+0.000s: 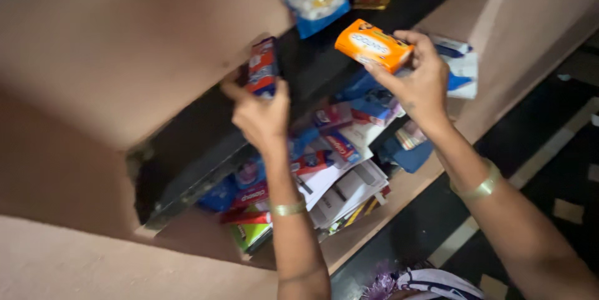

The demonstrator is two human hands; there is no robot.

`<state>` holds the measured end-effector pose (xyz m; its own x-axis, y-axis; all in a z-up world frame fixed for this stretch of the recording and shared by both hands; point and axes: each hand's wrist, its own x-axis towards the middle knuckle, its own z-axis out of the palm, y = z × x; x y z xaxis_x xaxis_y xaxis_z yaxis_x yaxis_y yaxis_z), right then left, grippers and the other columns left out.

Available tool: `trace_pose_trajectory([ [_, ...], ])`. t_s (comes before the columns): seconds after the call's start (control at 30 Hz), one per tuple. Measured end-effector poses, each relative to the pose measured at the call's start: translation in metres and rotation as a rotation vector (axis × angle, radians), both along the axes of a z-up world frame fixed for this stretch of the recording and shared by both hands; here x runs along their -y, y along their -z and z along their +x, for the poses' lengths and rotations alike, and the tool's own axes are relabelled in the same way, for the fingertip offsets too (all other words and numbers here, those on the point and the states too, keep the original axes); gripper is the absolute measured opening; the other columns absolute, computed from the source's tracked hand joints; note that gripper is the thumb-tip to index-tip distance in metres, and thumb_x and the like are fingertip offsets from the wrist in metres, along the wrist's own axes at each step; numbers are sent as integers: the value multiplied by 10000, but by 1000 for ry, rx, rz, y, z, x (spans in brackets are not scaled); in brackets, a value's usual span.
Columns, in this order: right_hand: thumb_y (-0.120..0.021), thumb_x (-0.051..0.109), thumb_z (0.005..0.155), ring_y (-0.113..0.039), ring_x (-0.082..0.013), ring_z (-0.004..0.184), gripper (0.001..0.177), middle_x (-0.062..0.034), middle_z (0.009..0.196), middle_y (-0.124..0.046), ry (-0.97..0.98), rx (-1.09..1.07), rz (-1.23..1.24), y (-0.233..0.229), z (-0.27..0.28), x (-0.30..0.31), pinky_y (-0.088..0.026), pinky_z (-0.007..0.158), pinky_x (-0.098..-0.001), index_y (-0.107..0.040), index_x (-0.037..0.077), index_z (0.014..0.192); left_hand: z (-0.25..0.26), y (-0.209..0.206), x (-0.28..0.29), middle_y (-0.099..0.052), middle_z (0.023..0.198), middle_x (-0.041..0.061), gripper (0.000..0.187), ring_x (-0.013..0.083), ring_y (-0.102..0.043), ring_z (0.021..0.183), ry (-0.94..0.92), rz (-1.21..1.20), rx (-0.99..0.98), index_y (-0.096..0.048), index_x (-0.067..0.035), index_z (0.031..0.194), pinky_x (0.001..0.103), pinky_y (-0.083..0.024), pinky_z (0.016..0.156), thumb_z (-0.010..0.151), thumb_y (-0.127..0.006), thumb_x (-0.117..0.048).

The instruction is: The person moves various household items from a wall shelf to a wooden table. They handle items one by one, including a green box, a blue bottle, a red box, and a white packet, placing them on the table.

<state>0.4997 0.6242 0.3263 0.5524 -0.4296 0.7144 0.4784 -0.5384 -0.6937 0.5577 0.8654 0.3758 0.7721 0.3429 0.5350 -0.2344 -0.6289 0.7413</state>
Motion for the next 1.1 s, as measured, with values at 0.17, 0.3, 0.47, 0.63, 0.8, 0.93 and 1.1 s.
trace_pose_trajectory([
  [0.17,-855,34,925,-703,-167,1114,585,-146,1236,-690,-165,37,264,18,-60,57,-587,961,-279,-511,-65,1387,-25,11,12,-753,1042,200,723,307,-752,939,134,-101,264,-451,-61,1361,403,-571,857,814,-885,-247],
  [0.3,-830,15,920,-705,-189,1142,581,-175,1266,-682,-23,-25,323,33,-116,109,-591,976,-283,-494,-87,1383,-75,47,66,-729,1023,118,656,185,-701,950,326,-256,327,-444,-65,1377,318,-548,926,878,-860,-159],
  [0.47,-813,35,910,-701,-196,1164,601,-180,1279,-671,143,-99,350,66,-200,176,-589,980,-284,-476,-92,1392,-131,105,172,-609,1173,142,658,190,-646,1032,725,-455,147,-439,-42,1321,312,-535,910,834,-871,-136],
  [0.63,-825,47,889,-702,-195,1144,615,-177,1265,-684,310,-130,418,101,-294,241,-585,962,-282,-491,-86,1388,-196,169,297,-632,1177,167,660,220,-630,1113,910,-397,-23,-478,-18,1289,340,-516,951,787,-893,-124],
  [0.8,-838,67,875,-703,-165,1064,615,-150,1205,-726,598,-247,431,132,-393,292,-561,888,-251,-523,-59,1388,-268,214,402,-687,1081,166,632,215,-680,1012,1052,-327,-196,-496,-38,1251,338,-548,917,778,-896,-163],
  [0.93,-857,65,864,-689,-139,1021,625,-162,1175,-707,719,-192,462,151,-450,333,-552,875,-247,-531,-63,1382,-321,236,470,-756,1024,145,614,217,-750,914,1131,-213,-404,-492,-68,1221,344,-570,839,767,-874,-227],
  [1.1,-853,86,852,-709,-147,1067,645,-128,1205,-709,806,-101,513,183,-503,385,-583,914,-258,-526,-66,1388,-366,270,554,-746,1027,153,586,262,-760,917,1376,-328,-420,-469,-86,1201,365,-592,809,796,-854,-264],
])
